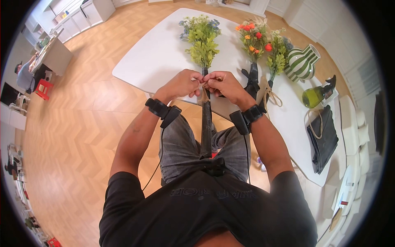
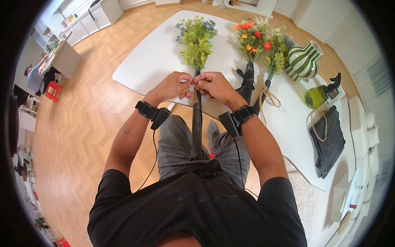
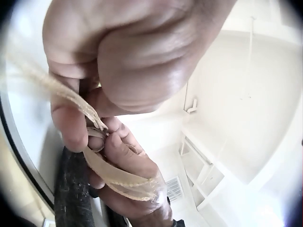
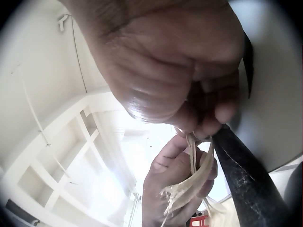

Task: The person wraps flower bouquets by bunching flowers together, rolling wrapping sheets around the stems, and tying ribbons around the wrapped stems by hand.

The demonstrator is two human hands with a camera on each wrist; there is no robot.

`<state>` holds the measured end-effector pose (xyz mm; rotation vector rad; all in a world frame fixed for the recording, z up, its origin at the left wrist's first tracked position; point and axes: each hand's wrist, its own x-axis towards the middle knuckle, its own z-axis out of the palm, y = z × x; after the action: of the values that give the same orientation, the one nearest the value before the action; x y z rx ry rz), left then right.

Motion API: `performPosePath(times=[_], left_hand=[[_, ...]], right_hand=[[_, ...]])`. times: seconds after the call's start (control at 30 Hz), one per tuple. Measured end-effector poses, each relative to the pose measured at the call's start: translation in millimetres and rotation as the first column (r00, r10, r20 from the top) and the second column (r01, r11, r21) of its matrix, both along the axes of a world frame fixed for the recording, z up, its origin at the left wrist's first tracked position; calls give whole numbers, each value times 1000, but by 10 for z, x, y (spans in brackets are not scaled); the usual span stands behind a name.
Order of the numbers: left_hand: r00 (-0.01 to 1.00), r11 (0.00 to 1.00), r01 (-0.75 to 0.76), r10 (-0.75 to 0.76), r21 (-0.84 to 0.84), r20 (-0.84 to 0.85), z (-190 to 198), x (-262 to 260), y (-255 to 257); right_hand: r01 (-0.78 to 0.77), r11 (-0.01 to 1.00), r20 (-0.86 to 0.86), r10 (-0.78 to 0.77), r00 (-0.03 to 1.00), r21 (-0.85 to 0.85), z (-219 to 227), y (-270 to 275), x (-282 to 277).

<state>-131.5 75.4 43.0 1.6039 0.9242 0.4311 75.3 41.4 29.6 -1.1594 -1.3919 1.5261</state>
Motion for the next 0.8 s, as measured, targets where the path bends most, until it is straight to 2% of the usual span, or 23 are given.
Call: performPosePath(times=[0.23, 0.3, 0.33, 0.4, 0.47, 0.5, 0.57, 0.6, 0.67, 0.7, 0.77, 0.8], left_hand=[[1000, 977, 3, -9, 215, 24, -131, 54, -37], [1000, 931, -11, 19, 365, -17, -165, 68, -40], [1000, 931, -11, 18, 366, -16, -189, 68, -31], [998, 874, -6, 37, 485, -55, -234, 75, -6], [998, 872, -27, 49, 488, -33, -263, 83, -9], [998, 871, -49, 63, 490, -13, -266, 84, -14], [998, 862, -46, 64, 505, -18, -265, 80, -16], [997, 852, -45, 67, 522, -23, -260, 78, -19], [997, 860, -56, 77, 506, -20, -268, 76, -28], [996, 868, -66, 86, 492, -16, -271, 77, -29], [996, 866, -61, 87, 497, -30, -249, 70, -29], [995, 863, -55, 88, 502, -43, -235, 66, -33]], right_hand=[[-82, 997, 73, 81, 994, 17, 36, 19, 35], [-102, 995, 113, 99, 989, 22, 102, -2, 31], [-101, 995, 159, 96, 983, 24, 121, -7, 26], [-98, 995, 207, 90, 974, 26, 129, -7, 20], [-161, 961, 312, 85, 946, 225, 111, 11, 8], [-159, 961, 312, 84, 947, 225, 88, 16, -5], [-172, 881, 489, -75, 869, 441, 72, 11, -57], [-172, 881, 488, -75, 869, 440, 86, 1, -81], [-212, 847, 631, -174, 756, 487, 117, -36, -117], [-212, 847, 631, -174, 756, 487, 98, -44, -124], [-287, 769, 725, -309, 616, 572, 64, -66, -144], [-287, 769, 725, -308, 616, 571, 53, -89, -167]])
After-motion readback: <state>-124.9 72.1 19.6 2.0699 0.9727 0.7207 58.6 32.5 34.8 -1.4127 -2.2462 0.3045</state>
